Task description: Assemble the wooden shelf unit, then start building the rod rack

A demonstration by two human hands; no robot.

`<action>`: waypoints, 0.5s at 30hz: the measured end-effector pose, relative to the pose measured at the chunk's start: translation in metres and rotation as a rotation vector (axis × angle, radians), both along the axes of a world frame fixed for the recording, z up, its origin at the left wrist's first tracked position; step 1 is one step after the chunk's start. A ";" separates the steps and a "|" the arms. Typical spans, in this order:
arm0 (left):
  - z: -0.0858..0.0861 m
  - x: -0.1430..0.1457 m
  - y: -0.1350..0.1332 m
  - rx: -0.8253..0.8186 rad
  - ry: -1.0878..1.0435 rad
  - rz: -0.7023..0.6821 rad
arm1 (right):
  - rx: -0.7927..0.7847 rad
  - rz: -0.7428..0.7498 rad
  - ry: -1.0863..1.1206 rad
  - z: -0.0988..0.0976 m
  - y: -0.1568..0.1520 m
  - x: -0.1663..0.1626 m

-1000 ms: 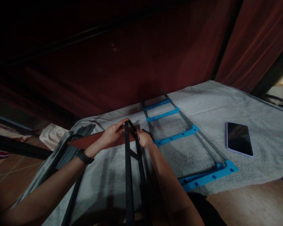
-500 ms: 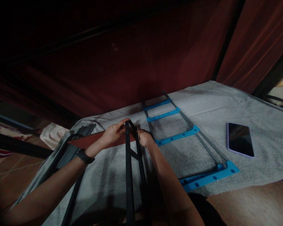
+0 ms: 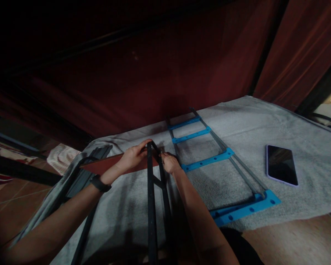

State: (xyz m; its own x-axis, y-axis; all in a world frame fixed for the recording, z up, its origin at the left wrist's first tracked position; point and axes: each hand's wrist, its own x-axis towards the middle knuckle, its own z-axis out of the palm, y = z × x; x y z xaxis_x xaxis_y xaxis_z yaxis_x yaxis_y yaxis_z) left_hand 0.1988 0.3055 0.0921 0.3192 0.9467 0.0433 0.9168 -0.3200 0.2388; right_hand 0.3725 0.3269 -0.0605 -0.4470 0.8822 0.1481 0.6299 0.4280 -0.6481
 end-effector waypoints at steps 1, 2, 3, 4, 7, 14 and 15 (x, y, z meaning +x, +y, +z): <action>0.000 0.000 0.000 -0.001 0.001 -0.001 | 0.004 -0.002 0.003 -0.001 0.000 0.000; 0.001 0.001 0.000 -0.002 0.002 -0.002 | 0.008 -0.007 0.006 -0.002 0.001 0.000; 0.001 0.001 0.000 -0.002 0.005 -0.002 | 0.012 -0.011 0.009 -0.003 0.001 0.000; 0.001 0.001 -0.001 -0.002 0.009 -0.002 | 0.013 -0.015 0.012 -0.003 0.001 0.000; 0.002 0.001 -0.001 -0.002 0.018 0.003 | 0.012 -0.015 0.015 -0.004 0.001 0.000; 0.000 0.001 0.000 0.000 -0.001 0.002 | 0.008 -0.012 0.016 0.001 0.000 0.000; 0.000 0.001 0.000 0.002 -0.005 0.004 | 0.005 -0.014 0.016 0.001 0.000 0.000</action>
